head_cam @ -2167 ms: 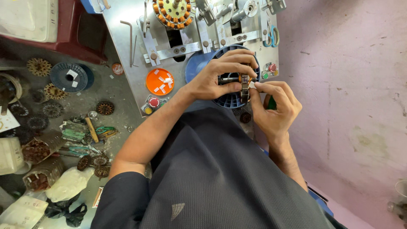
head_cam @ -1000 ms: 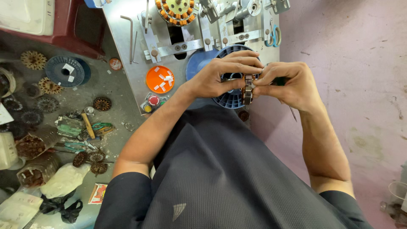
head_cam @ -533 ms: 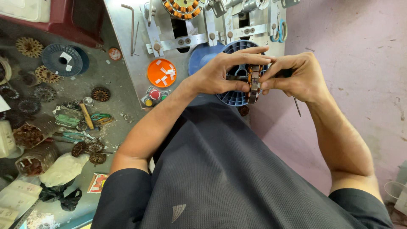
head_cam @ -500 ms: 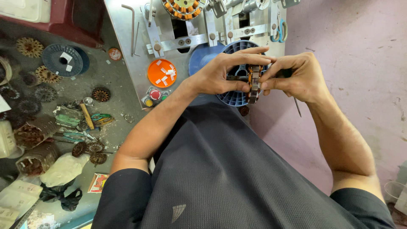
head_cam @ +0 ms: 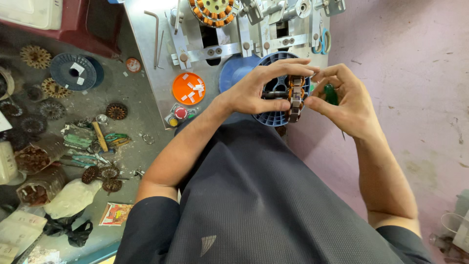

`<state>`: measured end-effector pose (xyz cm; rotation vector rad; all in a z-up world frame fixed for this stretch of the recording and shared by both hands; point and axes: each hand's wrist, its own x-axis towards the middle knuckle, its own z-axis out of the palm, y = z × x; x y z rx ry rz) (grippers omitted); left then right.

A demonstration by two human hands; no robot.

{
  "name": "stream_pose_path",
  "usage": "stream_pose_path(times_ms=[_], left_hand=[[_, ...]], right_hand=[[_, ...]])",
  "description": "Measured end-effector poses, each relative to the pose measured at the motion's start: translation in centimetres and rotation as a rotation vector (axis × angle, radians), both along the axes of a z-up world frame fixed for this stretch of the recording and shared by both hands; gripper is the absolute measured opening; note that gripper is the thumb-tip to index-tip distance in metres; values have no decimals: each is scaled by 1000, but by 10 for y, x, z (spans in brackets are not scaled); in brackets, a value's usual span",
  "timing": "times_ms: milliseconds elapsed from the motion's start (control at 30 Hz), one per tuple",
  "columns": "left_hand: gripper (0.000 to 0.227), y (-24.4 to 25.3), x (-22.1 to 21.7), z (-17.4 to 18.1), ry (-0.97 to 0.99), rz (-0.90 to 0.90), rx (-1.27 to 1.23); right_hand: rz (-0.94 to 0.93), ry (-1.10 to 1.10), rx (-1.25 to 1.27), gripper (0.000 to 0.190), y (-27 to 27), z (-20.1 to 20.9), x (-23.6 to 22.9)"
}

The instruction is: The person inserts small white insulating pieces into slots on a copper-wound stator core mounted on a blue jig, using a green screwdriver to press them in. The person then removes the completed stator from the jig and places it on a nearby surface.

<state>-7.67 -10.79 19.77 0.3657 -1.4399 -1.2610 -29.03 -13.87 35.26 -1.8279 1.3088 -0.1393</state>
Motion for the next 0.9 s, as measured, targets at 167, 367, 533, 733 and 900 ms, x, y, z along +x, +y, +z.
stream_pose_path(times_ms=[167, 367, 533, 733, 900], left_hand=[[103, 8, -11, 12, -227, 173, -125], [89, 13, -20, 20, -318, 295, -176], [87, 17, -20, 24, -382, 338, -224], [75, 12, -1, 23, -243, 189, -155], [61, 11, -2, 21, -241, 142, -163]], right_hand=[[-605, -625, 210, 50, 13, -1, -27], [-806, -937, 24, 33, 45, -13, -42], [-656, -824, -282, 60, 91, -29, -16], [-301, -466, -824, 75, 112, -46, 2], [-223, -463, -926, 73, 113, -60, 9]])
